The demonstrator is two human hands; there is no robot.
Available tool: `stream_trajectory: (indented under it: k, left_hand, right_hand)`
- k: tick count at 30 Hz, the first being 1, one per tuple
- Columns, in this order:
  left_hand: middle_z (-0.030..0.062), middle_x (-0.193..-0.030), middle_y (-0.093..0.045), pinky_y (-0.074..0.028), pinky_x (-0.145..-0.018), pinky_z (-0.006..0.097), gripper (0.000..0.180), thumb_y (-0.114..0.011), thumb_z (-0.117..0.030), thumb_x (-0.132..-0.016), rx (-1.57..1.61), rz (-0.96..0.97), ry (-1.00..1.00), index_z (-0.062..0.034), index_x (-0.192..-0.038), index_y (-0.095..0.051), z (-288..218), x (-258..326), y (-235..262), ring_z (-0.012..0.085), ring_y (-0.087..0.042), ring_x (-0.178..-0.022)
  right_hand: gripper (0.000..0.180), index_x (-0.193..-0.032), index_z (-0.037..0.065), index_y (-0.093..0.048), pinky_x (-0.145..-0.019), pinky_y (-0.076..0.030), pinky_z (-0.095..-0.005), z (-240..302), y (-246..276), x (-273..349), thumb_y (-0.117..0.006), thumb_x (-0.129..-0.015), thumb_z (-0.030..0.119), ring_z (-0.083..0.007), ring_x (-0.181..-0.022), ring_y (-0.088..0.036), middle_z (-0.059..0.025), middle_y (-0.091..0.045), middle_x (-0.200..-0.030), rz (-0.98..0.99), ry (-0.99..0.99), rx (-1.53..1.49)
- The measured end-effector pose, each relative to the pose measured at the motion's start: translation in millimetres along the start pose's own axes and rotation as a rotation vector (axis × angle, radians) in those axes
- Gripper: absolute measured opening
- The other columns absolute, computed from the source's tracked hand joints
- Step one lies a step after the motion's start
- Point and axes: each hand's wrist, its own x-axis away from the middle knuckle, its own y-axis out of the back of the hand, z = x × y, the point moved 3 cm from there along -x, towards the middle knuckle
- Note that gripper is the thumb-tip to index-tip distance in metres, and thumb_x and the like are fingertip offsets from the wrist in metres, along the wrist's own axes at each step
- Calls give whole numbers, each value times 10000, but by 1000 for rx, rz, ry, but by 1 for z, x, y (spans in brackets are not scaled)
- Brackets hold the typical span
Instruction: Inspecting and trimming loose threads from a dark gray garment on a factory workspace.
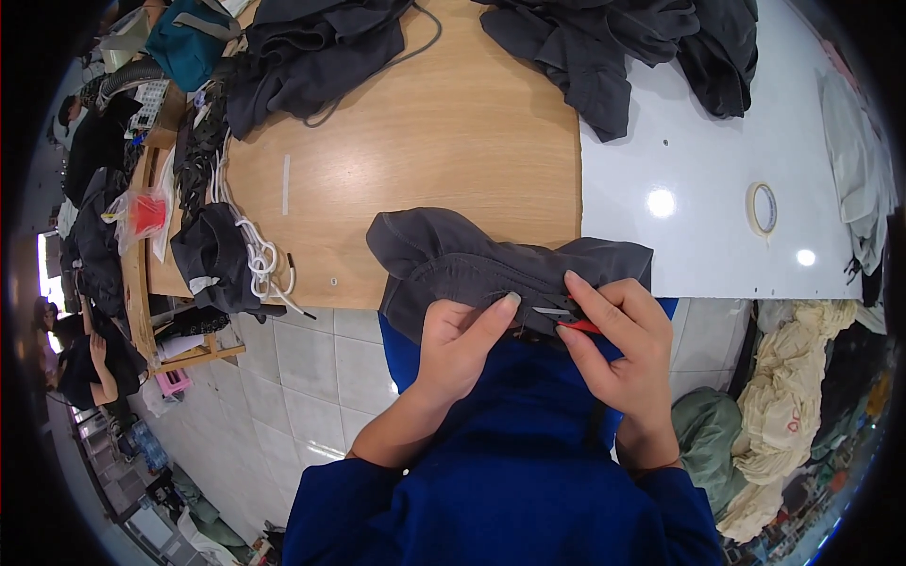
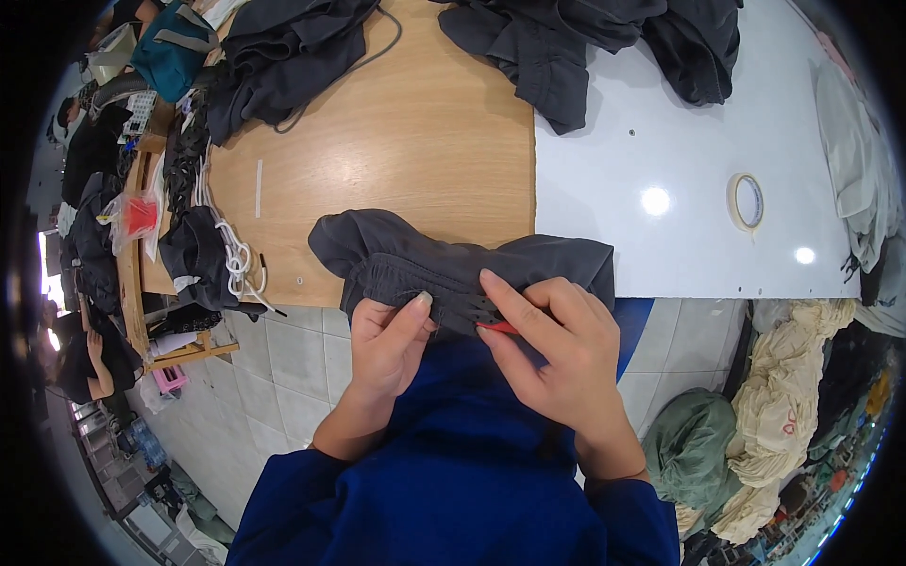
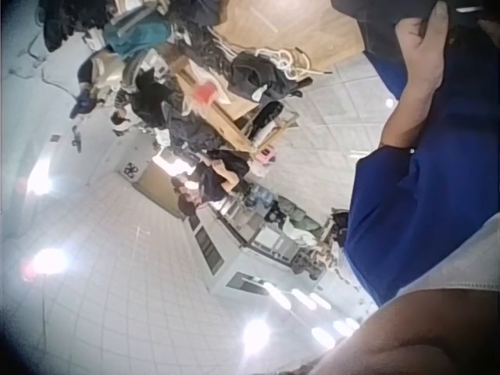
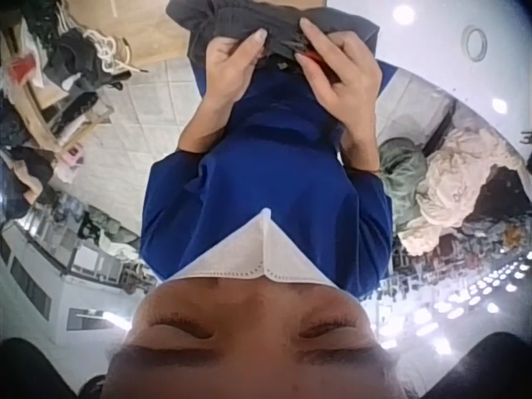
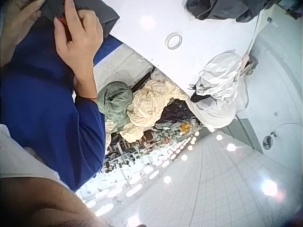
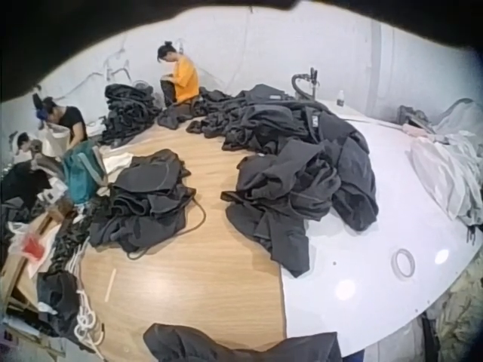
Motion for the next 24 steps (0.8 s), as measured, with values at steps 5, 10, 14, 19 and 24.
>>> stream_trajectory:
  k: [5, 10, 14, 19, 24]
  left_hand:
    - [105, -1054, -604, -464, -849, 271, 212, -511, -34, -899, 15, -2, 18, 64, -1080, -564, 0, 0, 1, 140, -571, -948]
    - [101, -1051, -606, -463, -848, 269, 211, -513, -39, -899, -16, -10, 9, 60, -1078, -566, 1, -2, 0, 137, -572, -947]
    - [96, -1046, -609, -462, -849, 269, 210, -515, -43, -900, -45, -21, 23, 54, -1079, -569, 1, -2, -1, 139, -573, -943]
    - [61, -967, -611, -457, -743, 228, 167, -525, -37, -889, -39, -109, 73, 19, -1037, -580, -2, -4, -6, 97, -563, -827]
    - [34, -895, -612, -458, -640, 202, 140, -533, -32, -881, -44, -159, 54, -5, -1007, -588, 2, -3, -3, 66, -551, -690]
  right_hand:
    - [451, -1053, 104, -662, -514, -372, -264, -1, 1, 0, -735, -609, 88, -162, -571, -464, -20, -479, -681, 10, -4, 7]
    - [449, -1058, 106, -660, -516, -378, -261, 0, 0, -1, -735, -616, 86, -162, -573, -468, -22, -480, -679, -14, -11, 22]
    - [447, -1057, 100, -660, -506, -383, -261, 0, -1, -1, -738, -617, 91, -163, -568, -477, -25, -490, -677, -42, -14, 5]
    - [443, -1046, 69, -660, -493, -397, -263, 11, -1, 1, -743, -611, 82, -169, -555, -508, -41, -516, -676, 145, 109, -318]
    - [494, -1023, 63, -667, -471, -383, -239, 9, -9, -6, -749, -537, 71, -160, -522, -497, -43, -500, -624, -41, -39, -234]
